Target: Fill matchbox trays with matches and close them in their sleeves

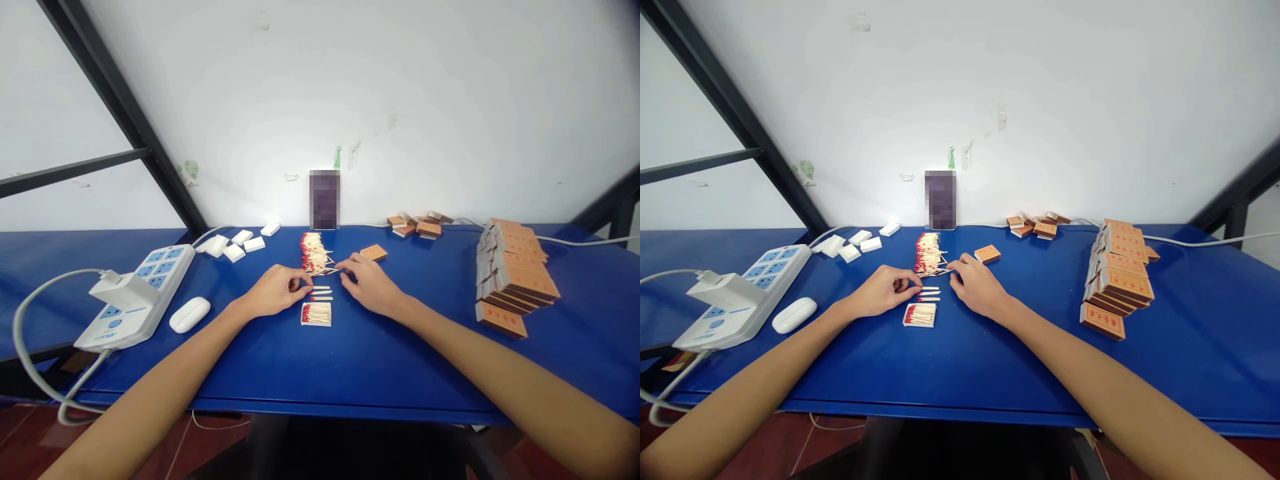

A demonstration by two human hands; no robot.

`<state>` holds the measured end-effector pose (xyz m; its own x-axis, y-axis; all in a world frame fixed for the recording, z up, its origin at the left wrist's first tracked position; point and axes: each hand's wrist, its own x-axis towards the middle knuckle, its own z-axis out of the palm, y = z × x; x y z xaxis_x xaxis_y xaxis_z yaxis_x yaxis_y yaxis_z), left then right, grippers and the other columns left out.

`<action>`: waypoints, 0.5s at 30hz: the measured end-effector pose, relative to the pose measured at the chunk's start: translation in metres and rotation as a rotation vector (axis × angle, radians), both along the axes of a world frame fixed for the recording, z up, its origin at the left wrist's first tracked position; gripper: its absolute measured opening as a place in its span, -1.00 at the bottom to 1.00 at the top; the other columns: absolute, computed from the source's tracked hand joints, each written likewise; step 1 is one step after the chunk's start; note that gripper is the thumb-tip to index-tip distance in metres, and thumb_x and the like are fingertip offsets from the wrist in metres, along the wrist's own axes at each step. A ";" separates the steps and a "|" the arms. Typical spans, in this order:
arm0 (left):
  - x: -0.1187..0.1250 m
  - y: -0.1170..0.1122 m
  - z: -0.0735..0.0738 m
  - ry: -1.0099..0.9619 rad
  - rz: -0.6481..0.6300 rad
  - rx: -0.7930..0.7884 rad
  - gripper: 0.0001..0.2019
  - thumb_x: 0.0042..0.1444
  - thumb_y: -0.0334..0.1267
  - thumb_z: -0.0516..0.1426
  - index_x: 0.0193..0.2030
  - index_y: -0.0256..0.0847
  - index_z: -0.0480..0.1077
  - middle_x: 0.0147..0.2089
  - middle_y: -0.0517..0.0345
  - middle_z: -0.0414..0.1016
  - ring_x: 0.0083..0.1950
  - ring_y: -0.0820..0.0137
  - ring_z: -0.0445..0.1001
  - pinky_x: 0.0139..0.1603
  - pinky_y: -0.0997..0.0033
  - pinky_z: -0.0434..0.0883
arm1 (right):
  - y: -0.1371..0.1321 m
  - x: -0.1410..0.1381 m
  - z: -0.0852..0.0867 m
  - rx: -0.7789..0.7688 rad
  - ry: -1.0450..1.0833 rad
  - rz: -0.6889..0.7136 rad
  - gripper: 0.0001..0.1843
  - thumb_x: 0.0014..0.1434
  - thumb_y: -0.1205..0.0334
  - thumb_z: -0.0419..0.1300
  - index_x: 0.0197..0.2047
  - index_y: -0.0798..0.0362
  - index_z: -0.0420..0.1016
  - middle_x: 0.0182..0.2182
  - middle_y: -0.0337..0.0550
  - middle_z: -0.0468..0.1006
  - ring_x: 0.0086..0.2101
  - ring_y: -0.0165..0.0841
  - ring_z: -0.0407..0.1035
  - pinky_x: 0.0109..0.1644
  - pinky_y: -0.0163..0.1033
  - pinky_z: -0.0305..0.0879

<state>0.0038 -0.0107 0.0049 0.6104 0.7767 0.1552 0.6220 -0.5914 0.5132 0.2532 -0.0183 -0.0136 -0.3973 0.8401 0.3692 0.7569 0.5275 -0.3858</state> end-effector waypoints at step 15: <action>0.001 -0.001 0.003 0.015 -0.006 0.020 -0.80 0.23 -0.15 0.13 -0.22 -0.19 0.54 -0.59 0.33 0.28 -0.57 0.54 0.20 -0.46 0.50 0.15 | -0.017 0.008 0.019 -0.106 -0.253 -0.119 -0.88 0.31 0.27 0.08 -0.25 0.03 0.42 -0.28 -0.14 0.52 -0.38 -0.36 0.35 -0.38 -0.26 0.09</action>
<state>0.0051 -0.0120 0.0082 0.6171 0.7702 0.1612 0.6264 -0.6048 0.4917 0.2607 -0.0349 0.0052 -0.3621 0.9149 0.1786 0.8899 0.3963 -0.2258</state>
